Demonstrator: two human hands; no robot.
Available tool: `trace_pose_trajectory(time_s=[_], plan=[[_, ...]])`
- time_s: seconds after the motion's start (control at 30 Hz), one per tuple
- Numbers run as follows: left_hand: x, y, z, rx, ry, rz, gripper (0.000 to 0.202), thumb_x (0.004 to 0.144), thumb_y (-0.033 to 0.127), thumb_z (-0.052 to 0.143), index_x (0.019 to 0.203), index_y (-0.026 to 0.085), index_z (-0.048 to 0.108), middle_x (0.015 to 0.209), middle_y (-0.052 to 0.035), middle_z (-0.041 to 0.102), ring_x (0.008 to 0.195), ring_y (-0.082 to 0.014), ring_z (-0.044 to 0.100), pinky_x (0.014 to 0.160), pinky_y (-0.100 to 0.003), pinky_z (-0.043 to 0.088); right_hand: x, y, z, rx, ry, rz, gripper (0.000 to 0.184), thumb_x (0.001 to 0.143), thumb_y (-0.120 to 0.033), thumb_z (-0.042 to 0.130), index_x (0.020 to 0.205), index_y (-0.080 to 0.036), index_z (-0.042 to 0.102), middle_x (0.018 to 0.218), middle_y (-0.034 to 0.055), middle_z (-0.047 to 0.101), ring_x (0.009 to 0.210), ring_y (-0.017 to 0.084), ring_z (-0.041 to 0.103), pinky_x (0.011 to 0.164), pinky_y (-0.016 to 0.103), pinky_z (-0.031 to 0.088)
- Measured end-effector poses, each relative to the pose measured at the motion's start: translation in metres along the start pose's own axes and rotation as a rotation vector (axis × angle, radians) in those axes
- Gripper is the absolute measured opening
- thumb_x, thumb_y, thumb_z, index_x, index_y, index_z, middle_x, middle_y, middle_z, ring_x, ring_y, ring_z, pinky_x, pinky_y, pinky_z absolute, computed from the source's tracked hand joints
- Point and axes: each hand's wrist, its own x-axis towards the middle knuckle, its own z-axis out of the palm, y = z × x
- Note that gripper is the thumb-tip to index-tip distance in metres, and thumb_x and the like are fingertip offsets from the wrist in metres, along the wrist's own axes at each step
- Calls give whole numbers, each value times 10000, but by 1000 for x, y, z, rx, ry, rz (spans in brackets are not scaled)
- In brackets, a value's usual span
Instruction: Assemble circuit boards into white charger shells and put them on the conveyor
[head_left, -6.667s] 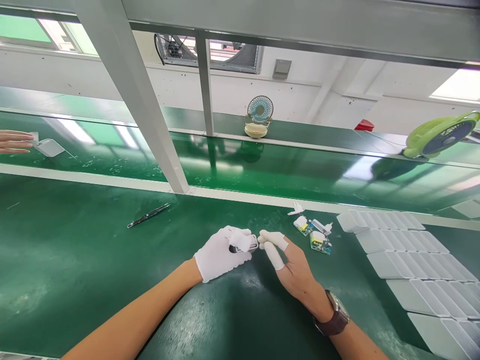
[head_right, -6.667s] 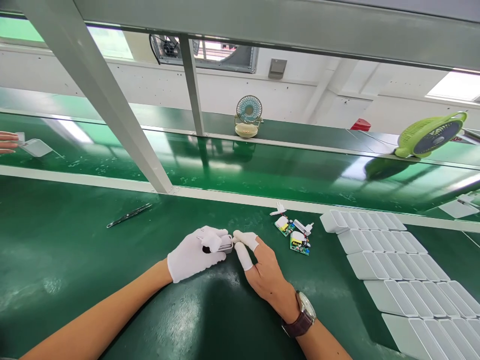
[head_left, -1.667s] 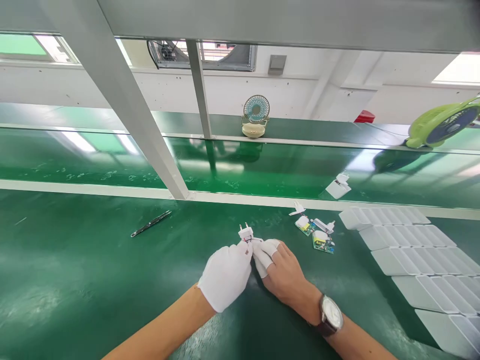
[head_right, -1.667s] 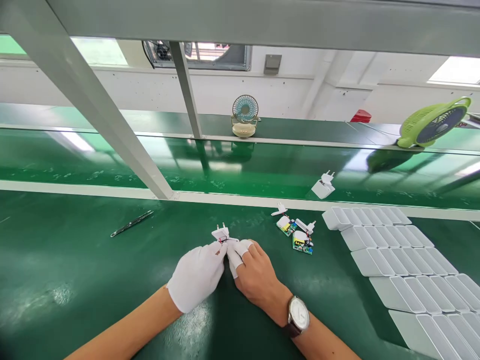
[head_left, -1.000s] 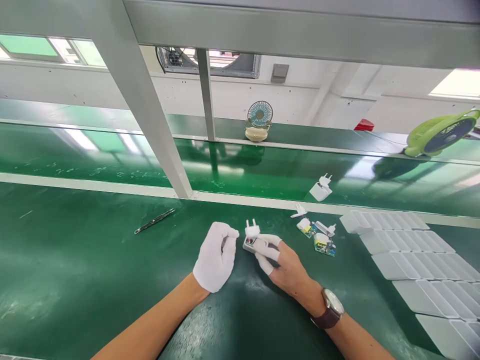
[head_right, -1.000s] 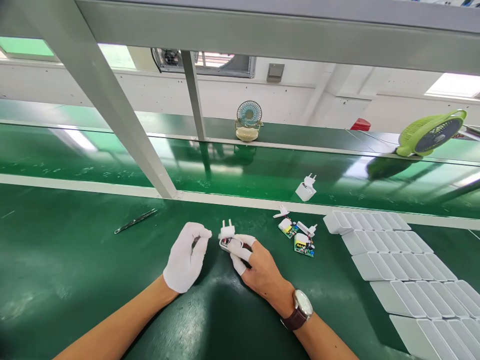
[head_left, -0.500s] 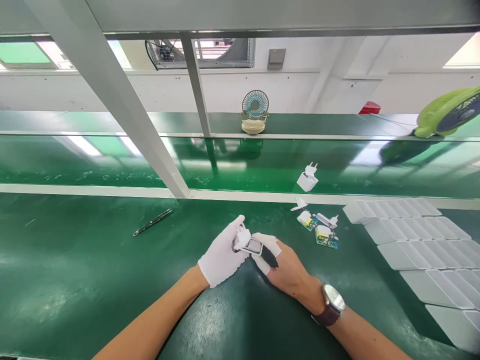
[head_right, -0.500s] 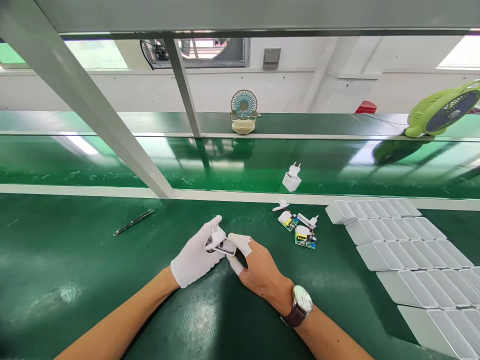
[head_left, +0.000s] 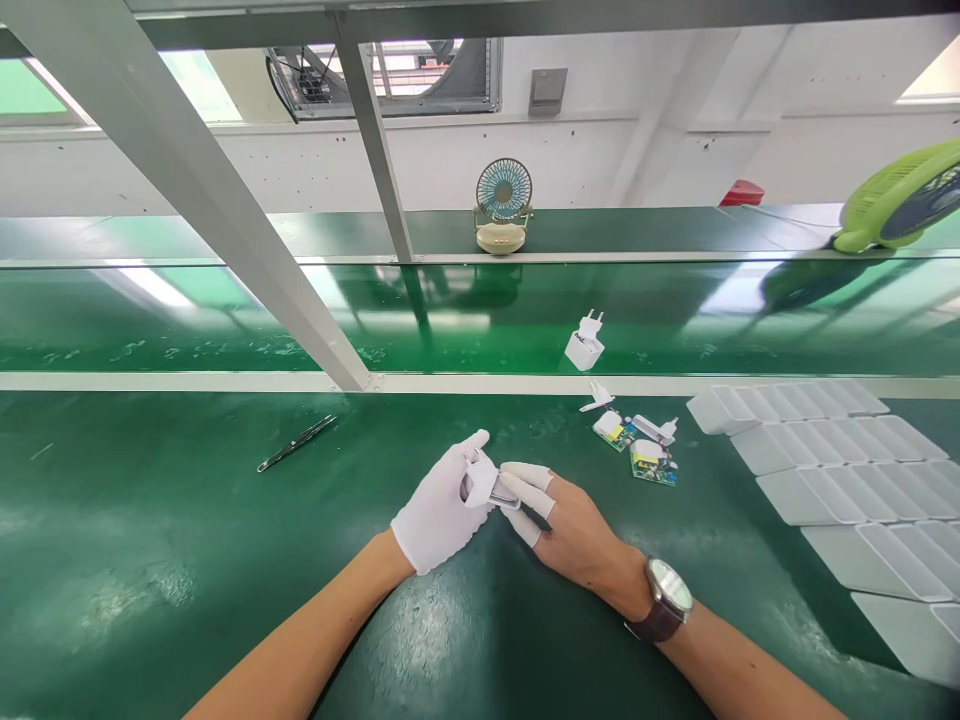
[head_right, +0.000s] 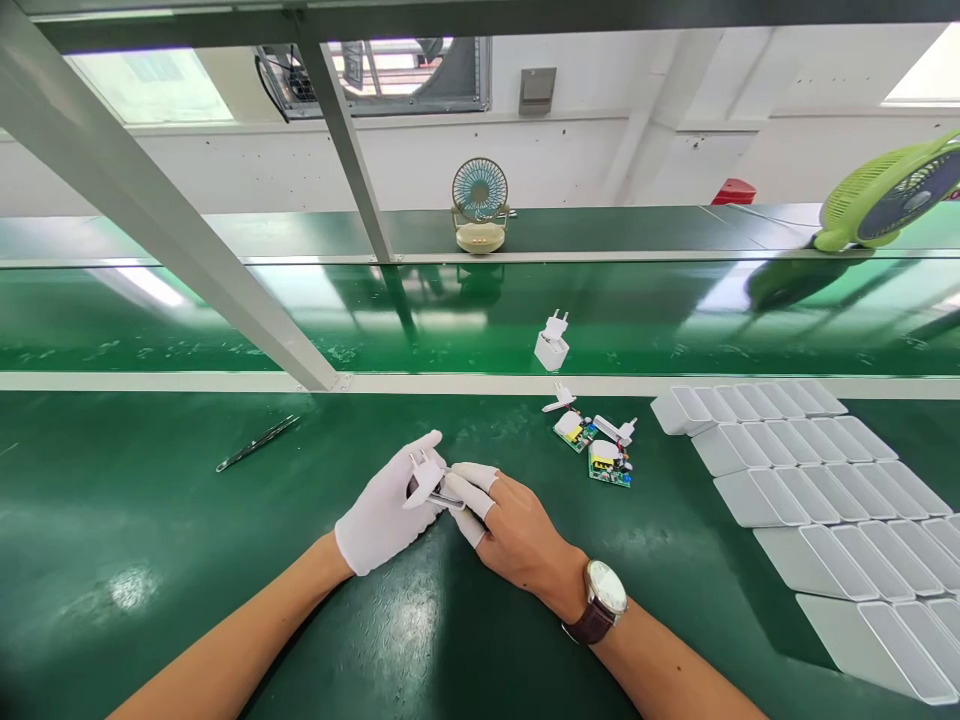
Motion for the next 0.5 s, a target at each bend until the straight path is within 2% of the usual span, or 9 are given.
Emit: trace_pose_trajectory(time_s=[0.03,0.13,0.2,0.27,0.37,0.43,0.5], plan=[[-1,0,-1,18,1,33,152,1009,270,496,1101,237,612,740,19,587,644,-132,593,736,-354,591,0,0,0,-1,3,-3,448,982,-178,579,1419,-276,554,1320,87,667,1195,229,657,1003,395,593],[-5,0,-5,45,3,96,484,889,155,611,1351,242,496,912,3,643,802,-153,643,881,-383,576,1,2,0,52,30,9,426,971,-167,595,1376,-298,599,1310,75,674,1170,214,672,981,368,603],[-7,1,-6,73,10,90,548,874,143,611,1396,238,473,975,-11,648,831,-156,636,862,-365,567,2,3,1,158,60,80,398,962,-182,602,1343,-295,626,1296,74,680,1161,215,677,988,375,600],[-9,5,-7,105,16,59,583,870,193,648,1422,250,469,1018,-25,644,830,-164,621,796,-342,558,3,3,1,361,120,236,351,954,-239,618,1302,-274,648,1266,81,690,1131,228,688,968,395,610],[-14,13,-7,167,22,56,810,750,266,802,1470,284,432,1082,-36,621,864,-188,602,784,-351,553,8,-2,0,820,203,533,346,936,-359,662,1256,-228,655,1214,104,708,1035,248,714,874,420,639],[-19,19,-6,188,52,95,855,720,248,822,1477,314,428,1128,-42,610,915,-200,603,822,-362,553,11,-8,-3,1092,181,652,386,928,-418,675,1250,-206,653,1179,118,719,991,262,719,836,443,636],[-23,23,-6,167,74,138,768,777,234,769,1465,342,444,1152,-41,617,962,-203,612,864,-365,549,14,-15,-4,1252,94,700,412,929,-463,663,1235,-187,669,1119,126,733,965,276,715,817,455,621]])
